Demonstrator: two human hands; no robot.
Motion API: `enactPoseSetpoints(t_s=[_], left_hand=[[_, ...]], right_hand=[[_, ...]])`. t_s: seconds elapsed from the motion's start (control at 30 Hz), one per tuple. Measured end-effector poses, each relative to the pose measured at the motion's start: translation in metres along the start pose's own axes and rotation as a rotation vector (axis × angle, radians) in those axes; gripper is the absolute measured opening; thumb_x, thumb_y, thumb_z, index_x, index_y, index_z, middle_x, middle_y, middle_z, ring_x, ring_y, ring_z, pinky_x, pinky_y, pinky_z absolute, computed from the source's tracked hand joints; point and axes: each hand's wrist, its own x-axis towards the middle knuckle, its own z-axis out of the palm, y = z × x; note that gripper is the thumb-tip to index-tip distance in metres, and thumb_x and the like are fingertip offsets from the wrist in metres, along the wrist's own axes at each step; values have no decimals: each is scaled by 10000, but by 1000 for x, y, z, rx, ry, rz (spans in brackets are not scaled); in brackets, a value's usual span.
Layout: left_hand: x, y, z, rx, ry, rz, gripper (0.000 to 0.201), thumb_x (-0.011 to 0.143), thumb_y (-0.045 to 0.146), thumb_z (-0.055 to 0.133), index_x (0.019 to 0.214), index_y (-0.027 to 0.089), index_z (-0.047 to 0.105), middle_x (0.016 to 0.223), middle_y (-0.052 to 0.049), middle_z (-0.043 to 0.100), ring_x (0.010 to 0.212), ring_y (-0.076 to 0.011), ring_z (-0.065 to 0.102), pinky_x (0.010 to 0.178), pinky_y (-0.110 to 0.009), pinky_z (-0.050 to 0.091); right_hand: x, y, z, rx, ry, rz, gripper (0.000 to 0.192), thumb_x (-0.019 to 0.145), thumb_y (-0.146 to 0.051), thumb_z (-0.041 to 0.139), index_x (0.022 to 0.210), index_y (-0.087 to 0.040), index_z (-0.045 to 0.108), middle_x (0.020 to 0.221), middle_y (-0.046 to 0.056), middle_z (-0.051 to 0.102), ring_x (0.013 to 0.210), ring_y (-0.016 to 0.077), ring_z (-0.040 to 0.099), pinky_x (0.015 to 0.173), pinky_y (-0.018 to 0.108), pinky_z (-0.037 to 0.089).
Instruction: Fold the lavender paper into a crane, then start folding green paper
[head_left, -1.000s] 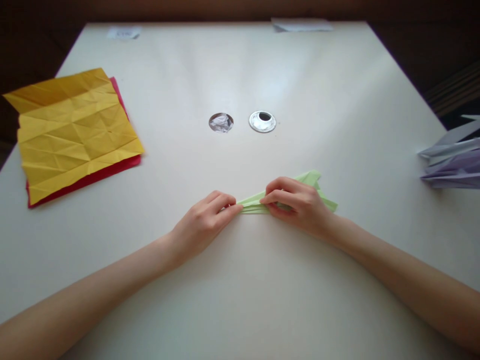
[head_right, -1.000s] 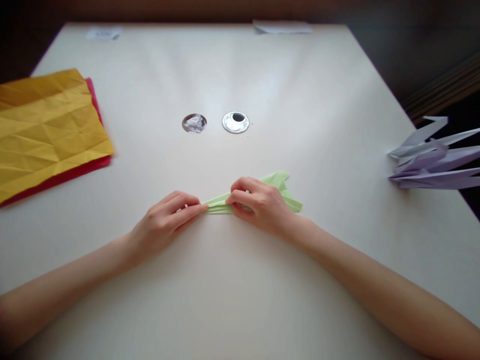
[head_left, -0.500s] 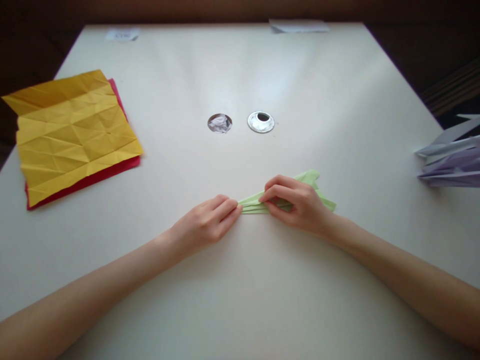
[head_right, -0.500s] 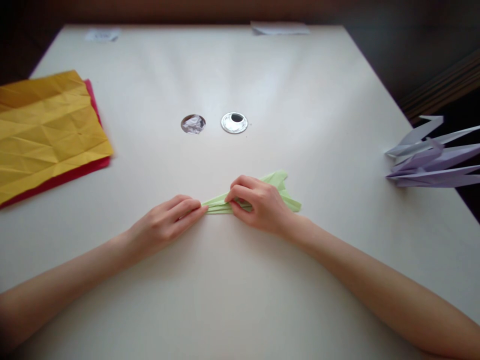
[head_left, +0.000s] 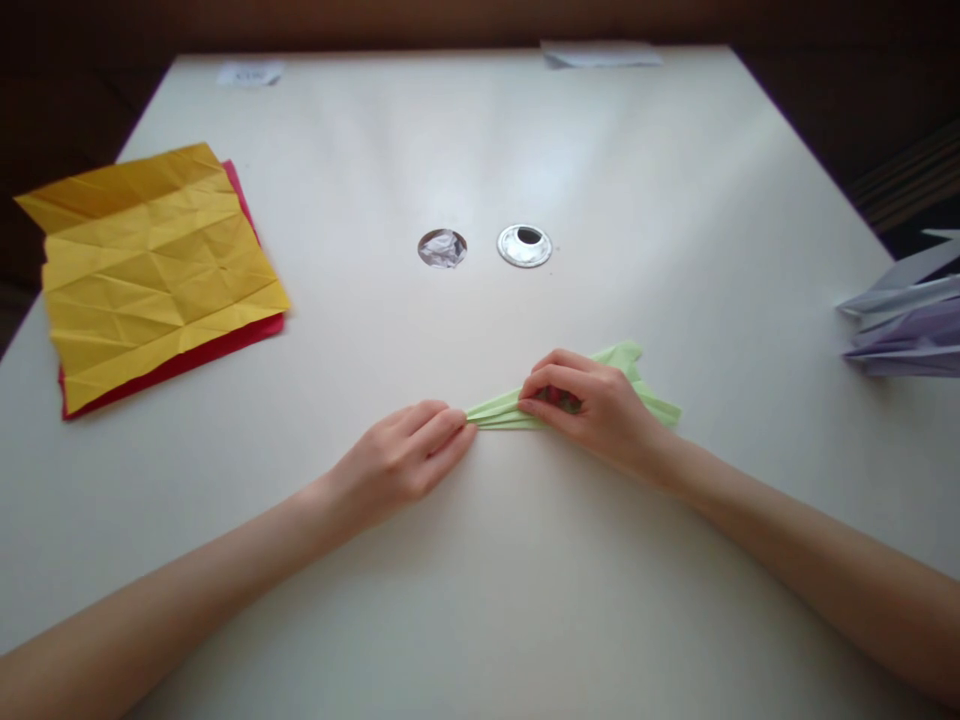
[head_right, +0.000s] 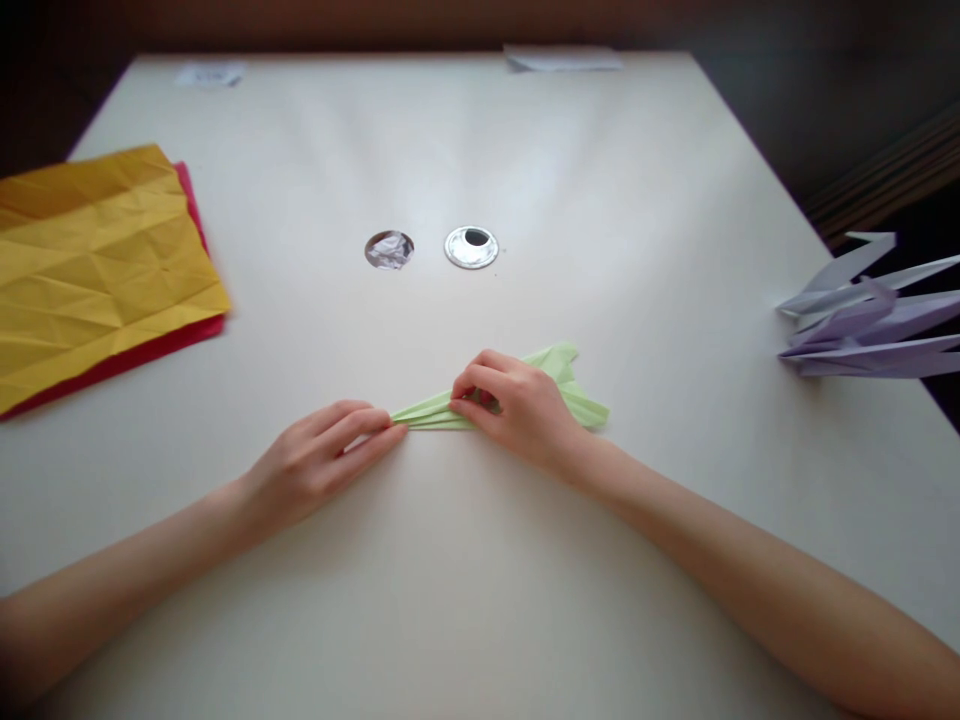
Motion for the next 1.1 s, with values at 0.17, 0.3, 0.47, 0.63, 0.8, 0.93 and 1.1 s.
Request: enactPoseSetpoints(t_s=[0.17, 0.3, 0.47, 0.63, 0.8, 0.93, 1.1], left_hand=[[-15, 4, -6, 108, 36, -8, 202, 766, 39, 539, 948, 124, 561, 772, -41, 604, 728, -152, 551, 613, -271, 471], [-16, 1, -5, 98, 17, -80, 298, 764, 59, 555, 1053, 132, 540, 822, -45, 611, 749, -155, 542, 645, -280, 474], [-9, -2, 0, 23, -26, -38, 321, 796, 43, 488, 1110, 112, 494, 930, -76, 610, 826, -170, 540, 707, -296, 487], [-6, -2, 1, -8, -46, -26, 294, 827, 48, 431, 1112, 107, 477, 901, -80, 601, 820, -163, 537, 714, -301, 492], [-3, -5, 1, -15, -58, -6, 253, 828, 57, 443, 1070, 106, 495, 888, -76, 591, 817, -166, 535, 696, -295, 493], [-1, -8, 0, -31, -80, 15, 209, 833, 64, 443, 1030, 96, 506, 877, -81, 583, 823, -169, 526, 683, -289, 487], [8, -4, 3, -65, -129, -54, 109, 855, 130, 439, 896, 127, 540, 841, -67, 564, 812, -168, 509, 689, -294, 472]], right_hand=[[0, 0, 0, -13, -11, 4, 50, 767, -156, 561, 738, -192, 580, 792, 7, 575, 600, 78, 523, 561, 222, 428], [1, 0, 0, -11, -14, 0, 45, 777, -171, 556, 743, -193, 575, 788, 11, 573, 597, 81, 514, 554, 227, 422], [1, 0, 0, -12, -14, 2, 48, 780, -175, 555, 737, -188, 574, 781, 7, 572, 597, 78, 512, 560, 224, 419], [1, 0, 0, -6, -26, 9, 53, 783, -179, 548, 742, -186, 581, 788, 13, 574, 598, 81, 512, 563, 228, 418], [1, 0, -1, -8, -37, 19, 61, 786, -184, 540, 740, -188, 580, 794, 13, 575, 605, 86, 513, 566, 232, 416], [2, 0, -2, -31, -48, 17, 64, 789, -170, 530, 744, -189, 570, 795, 14, 575, 623, 94, 514, 580, 236, 412], [1, -2, -1, -127, -63, -35, 72, 798, -149, 501, 741, -181, 533, 785, 21, 563, 664, 111, 512, 592, 239, 401]])
